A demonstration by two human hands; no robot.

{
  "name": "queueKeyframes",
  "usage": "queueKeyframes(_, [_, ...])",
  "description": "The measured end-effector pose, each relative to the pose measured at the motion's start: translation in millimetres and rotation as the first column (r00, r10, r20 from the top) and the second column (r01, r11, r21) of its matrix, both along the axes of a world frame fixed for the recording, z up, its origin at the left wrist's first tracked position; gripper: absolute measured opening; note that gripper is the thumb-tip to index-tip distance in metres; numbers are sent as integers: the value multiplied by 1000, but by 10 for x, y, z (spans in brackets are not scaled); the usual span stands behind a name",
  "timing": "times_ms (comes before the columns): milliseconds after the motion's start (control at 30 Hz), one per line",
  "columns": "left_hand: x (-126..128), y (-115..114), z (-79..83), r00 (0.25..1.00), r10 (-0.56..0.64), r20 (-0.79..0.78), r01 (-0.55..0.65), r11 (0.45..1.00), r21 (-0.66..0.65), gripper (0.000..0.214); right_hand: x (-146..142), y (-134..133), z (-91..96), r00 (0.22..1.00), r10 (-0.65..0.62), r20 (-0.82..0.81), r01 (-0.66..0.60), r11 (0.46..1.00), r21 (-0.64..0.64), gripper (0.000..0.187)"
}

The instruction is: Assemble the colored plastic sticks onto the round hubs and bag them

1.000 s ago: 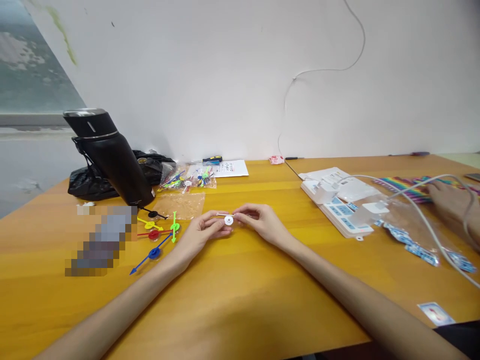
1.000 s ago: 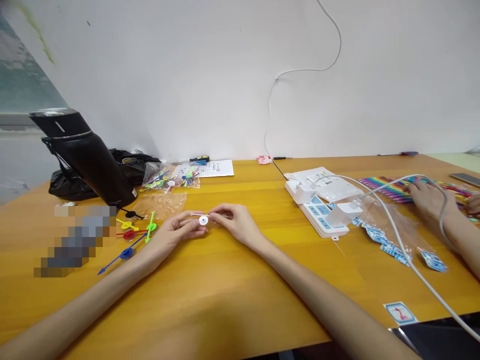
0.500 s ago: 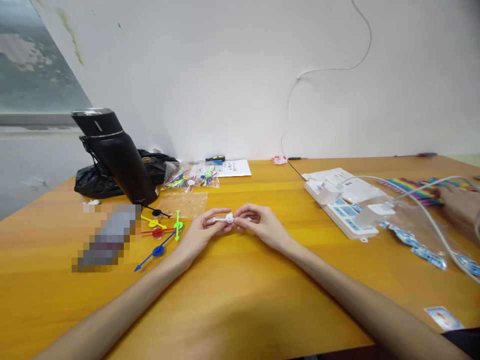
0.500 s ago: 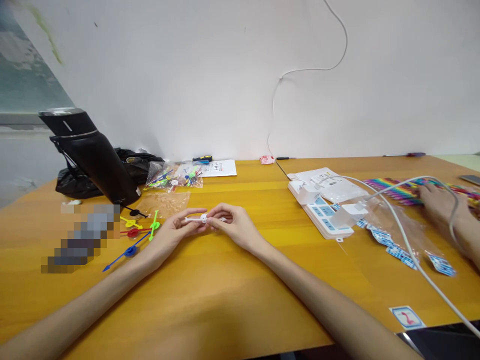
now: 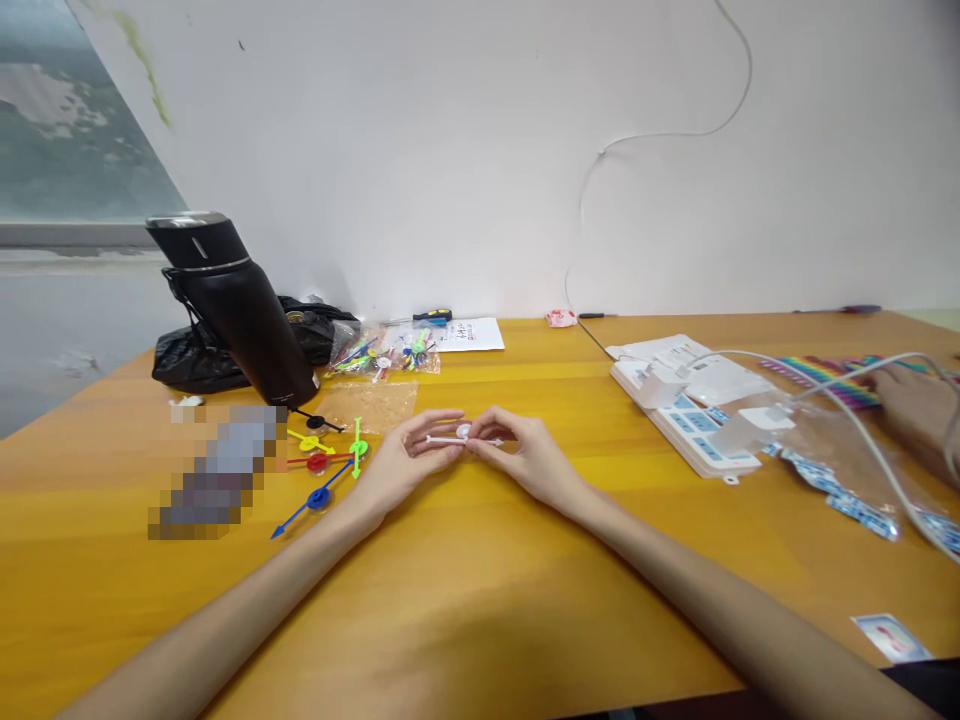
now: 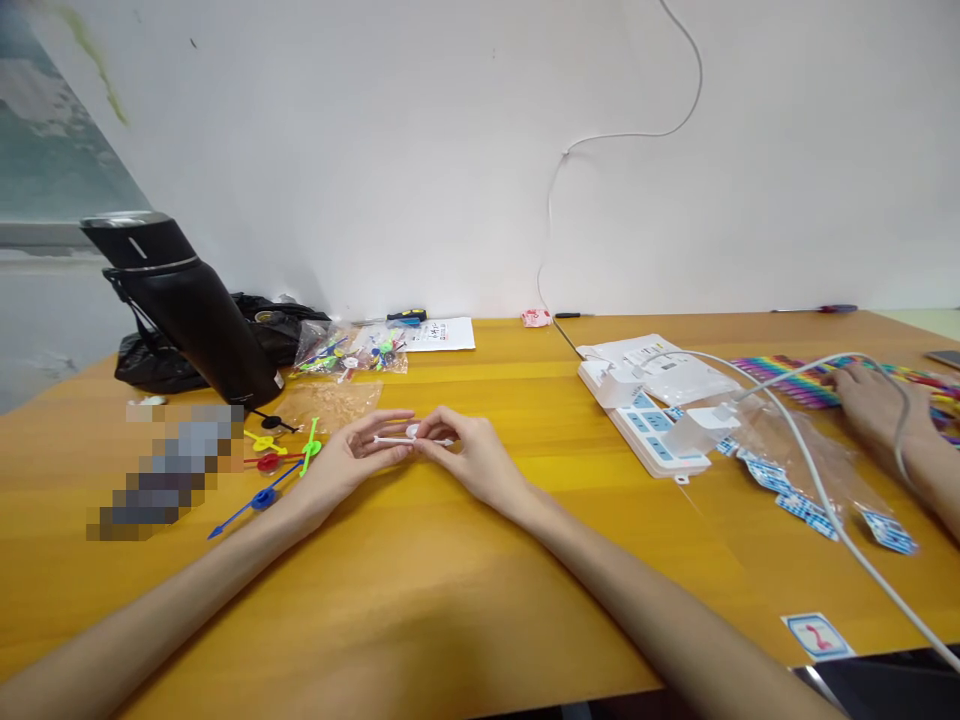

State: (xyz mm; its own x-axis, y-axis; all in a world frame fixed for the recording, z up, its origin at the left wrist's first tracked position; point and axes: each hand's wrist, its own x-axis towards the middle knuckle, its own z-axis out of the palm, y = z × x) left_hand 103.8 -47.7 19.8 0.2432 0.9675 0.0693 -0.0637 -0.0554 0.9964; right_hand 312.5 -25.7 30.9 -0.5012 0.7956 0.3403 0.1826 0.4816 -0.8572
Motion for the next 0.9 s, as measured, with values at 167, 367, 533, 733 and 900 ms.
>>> queueKeyframes(167, [-7, 13, -38, 1000, 24, -9, -24, 997, 70, 45, 6, -2, 22, 999, -20, 47, 16, 995, 98, 14])
queueKeyframes(367, [-13, -3, -29, 998, 40, -53, -35, 996, 87, 40, 51, -4, 35, 994, -42, 101, 21, 978, 207, 10])
queueKeyframes(533, [5, -34, 14, 998, 34, -54, -28, 995, 95, 41, 76, 12, 13, 982, -107, 159, 63, 964, 258, 15])
queueKeyframes(733, [-1, -36, 40, 996, 59, -72, -50, 992, 116, 40, 65, 13, -5, 978, -123, 168, 67, 949, 307, 16])
queueKeyframes(900, [-12, -34, 35, 996, 42, -78, -34, 994, 106, 38, 60, -4, 25, 976, -129, 174, 69, 946, 316, 16])
